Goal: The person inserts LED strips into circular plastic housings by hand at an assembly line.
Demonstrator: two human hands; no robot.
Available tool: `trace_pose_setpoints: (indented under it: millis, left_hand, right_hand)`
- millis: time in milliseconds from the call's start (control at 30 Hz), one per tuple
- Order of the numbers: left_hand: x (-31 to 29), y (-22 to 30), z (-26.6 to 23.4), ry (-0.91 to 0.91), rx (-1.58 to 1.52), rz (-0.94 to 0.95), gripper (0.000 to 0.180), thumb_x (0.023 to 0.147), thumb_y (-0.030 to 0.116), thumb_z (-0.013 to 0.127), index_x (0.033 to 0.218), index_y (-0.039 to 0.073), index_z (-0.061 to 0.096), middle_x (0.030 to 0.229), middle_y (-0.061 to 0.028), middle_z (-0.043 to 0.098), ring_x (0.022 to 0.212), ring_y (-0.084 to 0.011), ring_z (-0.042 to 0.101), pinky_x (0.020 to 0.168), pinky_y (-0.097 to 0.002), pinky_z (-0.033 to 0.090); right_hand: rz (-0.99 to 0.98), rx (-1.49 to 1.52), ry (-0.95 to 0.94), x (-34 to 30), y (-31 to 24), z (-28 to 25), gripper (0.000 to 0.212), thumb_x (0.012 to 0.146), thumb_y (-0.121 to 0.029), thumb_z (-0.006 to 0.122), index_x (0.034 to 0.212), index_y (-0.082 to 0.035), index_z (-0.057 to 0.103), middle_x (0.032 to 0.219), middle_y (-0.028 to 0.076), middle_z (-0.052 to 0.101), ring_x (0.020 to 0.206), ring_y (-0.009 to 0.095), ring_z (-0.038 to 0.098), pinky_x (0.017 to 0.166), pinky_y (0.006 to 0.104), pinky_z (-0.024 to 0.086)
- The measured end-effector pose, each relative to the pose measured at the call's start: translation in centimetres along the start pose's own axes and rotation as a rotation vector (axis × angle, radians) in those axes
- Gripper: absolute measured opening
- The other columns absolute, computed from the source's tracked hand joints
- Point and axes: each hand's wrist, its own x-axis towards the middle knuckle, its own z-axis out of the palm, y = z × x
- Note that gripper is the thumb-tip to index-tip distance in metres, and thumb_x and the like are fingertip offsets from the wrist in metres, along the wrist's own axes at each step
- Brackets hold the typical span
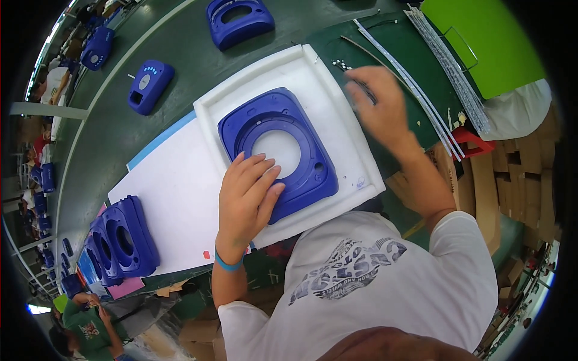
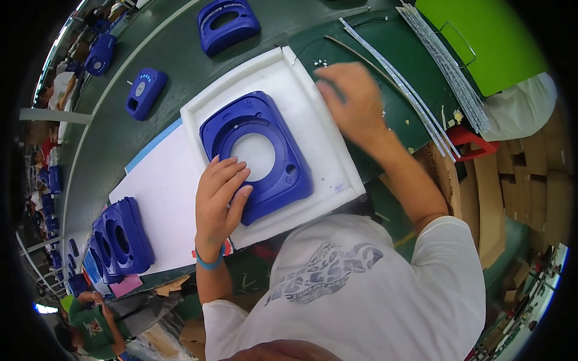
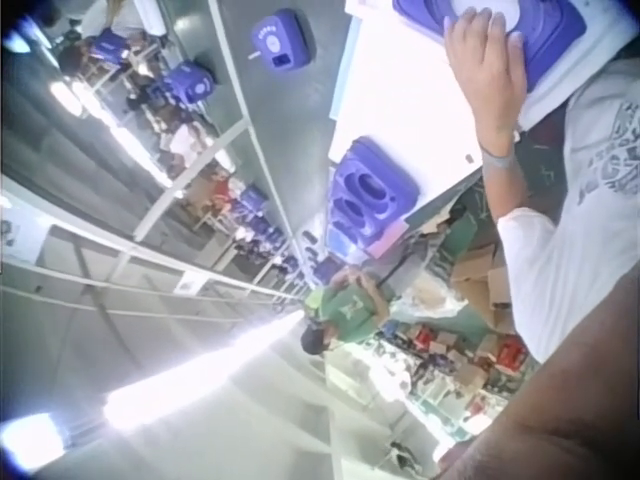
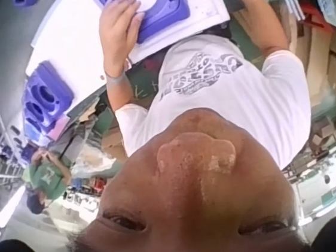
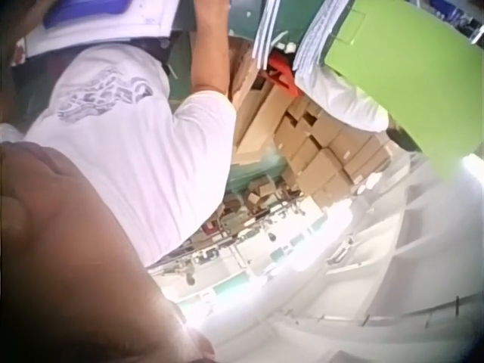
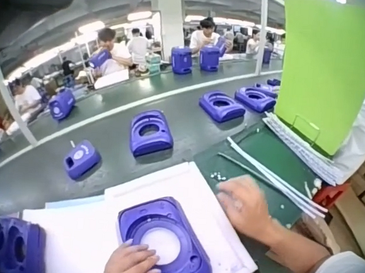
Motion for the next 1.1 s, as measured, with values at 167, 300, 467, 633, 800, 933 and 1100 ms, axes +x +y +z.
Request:
trace_pose_setpoints:
  millis: [167,300,467,633,800,933,1100]
  left_hand:
    - [-1.4,-3.9,2.9,0.2,-0.191,-0.087,0.014,0.09,-0.001,0.079,0.104,0.0,0.079,0.107,-0.0134,0.078,0.107,-0.0349,0.074,0.098,-0.0465,0.058]
    - [-1.5,-3.6,3.2,0.26,-0.212,-0.094,0.013,0.09,-0.003,0.078,0.103,0.0,0.079,0.106,-0.0135,0.079,0.107,-0.0345,0.074,0.098,-0.0455,0.058]
    - [-1.5,-4.1,3.0,0.251,-0.201,-0.042,0.015,0.09,-0.002,0.079,0.105,0.0,0.079,0.108,-0.0141,0.079,0.107,-0.0346,0.074,0.099,-0.0444,0.058]
    - [-1.6,-2.5,1.6,0.348,-0.502,-0.338,0.03,0.105,0.005,0.069,0.134,-0.005,0.07,0.119,-0.0183,0.079,0.12,-0.0316,0.074,0.104,-0.0415,0.057]
    - [2.4,0.7,-1.7,0.533,-0.924,-0.293,0.044,0.116,0.011,0.054,0.154,-0.01,0.053,0.127,-0.0274,0.075,0.125,-0.0351,0.073,0.106,-0.0432,0.059]
    - [2.5,0.9,-3.4,0.55,-1.012,-0.313,0.045,0.117,0.013,0.05,0.156,-0.012,0.049,0.128,-0.0309,0.073,0.112,-0.0387,0.078,0.105,-0.0497,0.061]
    - [2.3,0.7,-3.2,0.726,-1.196,-0.194,0.044,0.119,0.016,0.045,0.15,-0.014,0.054,0.116,-0.022,0.074,0.098,-0.0276,0.075,0.097,-0.0418,0.062]
  right_hand:
    - [0.003,-0.586,0.028,1.5,9.9,-3.1,0.023,0.094,-0.02,0.08,0.112,-0.005,0.078,0.109,0.011,0.075,0.103,0.035,0.067,0.089,0.0472,0.054]
    - [0.15,-0.798,-0.206,0.2,13.9,-3.5,0.018,0.098,-0.023,0.075,0.106,-0.007,0.077,0.098,0.011,0.075,0.099,0.035,0.069,0.086,0.0495,0.054]
    - [0.171,-0.779,-0.043,2.7,10.8,-5.5,0.018,0.104,-0.022,0.068,0.104,-0.005,0.073,0.092,0.015,0.075,0.087,0.039,0.07,0.076,0.0519,0.054]
    - [0.155,0.128,-0.263,2.3,-4.6,-6.1,0.013,0.102,-0.009,0.072,0.112,-0.002,0.074,0.085,0.012,0.07,0.078,0.024,0.069,0.069,0.0343,0.052]
    - [0.088,0.554,-0.759,-0.4,-11.7,-4.0,0.008,0.101,-0.001,0.073,0.108,0.003,0.074,0.087,0.011,0.075,0.074,0.018,0.072,0.067,0.0305,0.054]
    - [0.175,0.771,-0.707,-0.8,-13.9,-1.1,0.01,0.105,-0.005,0.071,0.109,0.003,0.074,0.086,0.008,0.074,0.072,0.013,0.068,0.065,0.0285,0.052]
    - [0.52,0.985,-0.817,-0.3,-14.4,1.2,0.018,0.11,-0.011,0.068,0.12,0.004,0.072,0.088,0.001,0.072,0.071,0.006,0.06,0.064,0.0242,0.048]
